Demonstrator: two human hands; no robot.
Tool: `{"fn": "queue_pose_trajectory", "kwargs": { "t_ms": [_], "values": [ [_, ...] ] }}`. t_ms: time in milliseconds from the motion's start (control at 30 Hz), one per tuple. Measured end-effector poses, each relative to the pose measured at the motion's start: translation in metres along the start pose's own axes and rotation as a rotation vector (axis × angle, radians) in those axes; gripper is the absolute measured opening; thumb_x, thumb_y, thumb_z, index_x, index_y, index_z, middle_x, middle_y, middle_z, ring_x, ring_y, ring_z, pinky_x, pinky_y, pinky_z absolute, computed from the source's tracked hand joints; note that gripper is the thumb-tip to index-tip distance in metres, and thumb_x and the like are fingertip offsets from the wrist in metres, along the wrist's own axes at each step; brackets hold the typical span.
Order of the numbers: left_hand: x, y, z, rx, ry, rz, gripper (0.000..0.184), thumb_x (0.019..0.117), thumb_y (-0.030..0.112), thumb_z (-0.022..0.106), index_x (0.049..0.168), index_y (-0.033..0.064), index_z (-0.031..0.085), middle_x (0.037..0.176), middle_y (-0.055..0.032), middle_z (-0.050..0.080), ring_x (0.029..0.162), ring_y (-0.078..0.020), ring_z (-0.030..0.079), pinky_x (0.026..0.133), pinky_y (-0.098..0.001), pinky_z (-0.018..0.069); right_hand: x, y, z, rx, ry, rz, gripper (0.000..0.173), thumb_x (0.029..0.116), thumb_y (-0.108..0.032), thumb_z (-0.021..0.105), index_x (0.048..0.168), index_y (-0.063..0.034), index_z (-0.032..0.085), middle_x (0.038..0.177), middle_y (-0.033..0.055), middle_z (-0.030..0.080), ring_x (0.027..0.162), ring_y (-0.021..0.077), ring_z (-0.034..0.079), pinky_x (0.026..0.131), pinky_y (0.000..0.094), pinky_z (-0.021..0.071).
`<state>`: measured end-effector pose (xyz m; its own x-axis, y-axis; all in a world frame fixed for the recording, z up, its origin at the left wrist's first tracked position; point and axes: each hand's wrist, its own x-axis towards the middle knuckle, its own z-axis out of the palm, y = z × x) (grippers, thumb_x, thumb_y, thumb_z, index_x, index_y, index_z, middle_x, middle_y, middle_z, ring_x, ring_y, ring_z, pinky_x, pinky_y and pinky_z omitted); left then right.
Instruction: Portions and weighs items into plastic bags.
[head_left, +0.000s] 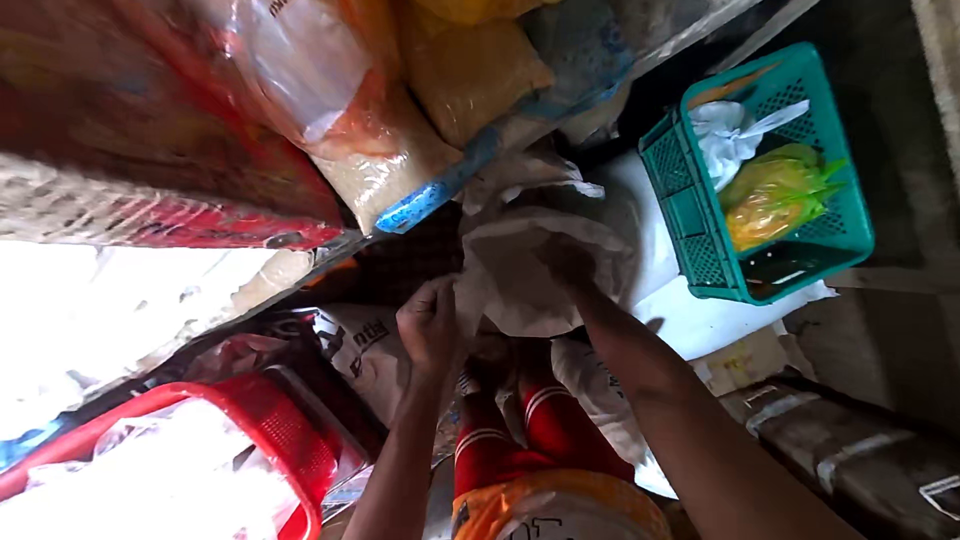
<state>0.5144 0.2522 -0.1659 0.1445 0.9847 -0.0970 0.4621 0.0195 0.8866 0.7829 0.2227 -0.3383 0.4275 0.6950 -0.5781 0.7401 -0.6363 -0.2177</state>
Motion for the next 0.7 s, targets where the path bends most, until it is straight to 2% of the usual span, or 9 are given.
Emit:
{"fn": "queue_pose_trajectory", "kwargs": {
  "t_ms": [67,167,200,300,400,500,533,633,700],
  "values": [
    [-0.002,-0.004,-0.003,0.01,0.014,-0.014,0.019,0.1044,0.019,0.06,0.101,0.0112,0.076,0.077,0.003,0.069,0.06,-0.0057,0.06,0.054,-0.0256,0.0518,0.004,-0.004,0.004,0.039,-0.009,-0.003,0.054,0.0999,-0.049,0.058,0.145,-0.0188,0.055,0.132,0.0155,0.067,0.118,0.04,0.065,0.092,0.0692,0.0514],
    [-0.003,-0.004,-0.004,-0.014,0.06,-0.046,0.019,0.1034,0.021,0.062,0.095,0.0109,0.076,0.068,0.0022,0.065,0.051,-0.0075,0.055,0.047,-0.0267,0.0484,0.007,-0.007,0.005,0.067,-0.047,-0.019,0.064,0.0973,-0.035,0.062,0.157,-0.0322,0.04,0.138,0.0127,0.064,0.12,0.0399,0.064,0.091,0.0699,0.0513],
    [-0.002,-0.004,-0.005,-0.025,0.081,-0.049,0.02,0.1033,0.021,0.062,0.094,0.011,0.076,0.068,0.0023,0.065,0.051,-0.0073,0.055,0.046,-0.0265,0.0482,0.004,-0.01,0.001,0.07,-0.067,-0.011,0.064,0.0981,-0.036,0.061,0.158,-0.0301,0.04,0.14,0.0136,0.063,0.12,0.0406,0.064,0.092,0.0698,0.0512],
    [0.003,-0.001,-0.009,-0.058,0.133,-0.064,0.019,0.1024,0.022,0.064,0.092,0.0106,0.076,0.069,0.0023,0.066,0.052,-0.0072,0.056,0.048,-0.0259,0.0479,-0.003,-0.024,-0.012,0.09,-0.16,0.038,0.057,0.0966,-0.03,0.063,0.149,-0.013,0.051,0.137,0.0216,0.062,0.122,0.044,0.062,0.094,0.0695,0.049],
    [0.002,0.01,-0.013,-0.054,0.125,-0.111,0.02,0.1025,0.025,0.064,0.093,0.0117,0.076,0.069,0.0017,0.066,0.054,-0.0085,0.058,0.051,-0.0286,0.0505,-0.032,-0.022,-0.037,0.095,-0.22,0.08,0.046,0.1003,-0.038,0.059,0.131,-0.0044,0.064,0.128,0.0236,0.066,0.117,0.0436,0.064,0.091,0.0672,0.0514],
    [0.003,0.023,-0.013,-0.014,0.116,-0.14,0.022,0.1019,0.028,0.065,0.089,0.0137,0.076,0.069,0.0024,0.067,0.056,-0.0086,0.059,0.053,-0.0308,0.0512,-0.09,0.005,-0.071,0.11,-0.136,0.012,0.049,0.1017,-0.05,0.056,0.117,-0.0063,0.071,0.116,0.0217,0.071,0.109,0.0418,0.068,0.087,0.0675,0.0524],
    [0.004,0.026,-0.013,-0.01,0.106,-0.147,0.022,0.1016,0.028,0.065,0.088,0.0137,0.077,0.071,0.0019,0.069,0.059,-0.0089,0.061,0.056,-0.0319,0.0531,-0.109,0.017,-0.079,0.144,-0.11,0.003,0.043,0.1011,-0.045,0.058,0.113,-0.0071,0.073,0.111,0.0216,0.072,0.104,0.0422,0.069,0.084,0.0684,0.0527],
    [0.013,0.037,-0.003,0.018,0.039,-0.199,0.023,0.1022,0.028,0.064,0.093,0.0132,0.078,0.081,-0.0013,0.073,0.07,-0.012,0.067,0.069,-0.0388,0.0567,-0.124,0.04,-0.086,0.184,-0.117,0.014,0.037,0.1013,-0.041,0.059,0.12,-0.0127,0.075,0.12,0.0162,0.072,0.113,0.0379,0.067,0.095,0.0653,0.0509],
    [0.009,0.037,0.006,0.03,-0.015,-0.221,0.024,0.1031,0.029,0.062,0.096,0.0116,0.078,0.081,-0.0053,0.073,0.068,-0.0162,0.067,0.067,-0.0431,0.0575,-0.129,0.053,-0.071,0.203,-0.104,-0.025,0.033,0.1019,-0.039,0.059,0.119,-0.0153,0.075,0.119,0.0142,0.073,0.112,0.0367,0.068,0.094,0.0654,0.0519]
  ]
}}
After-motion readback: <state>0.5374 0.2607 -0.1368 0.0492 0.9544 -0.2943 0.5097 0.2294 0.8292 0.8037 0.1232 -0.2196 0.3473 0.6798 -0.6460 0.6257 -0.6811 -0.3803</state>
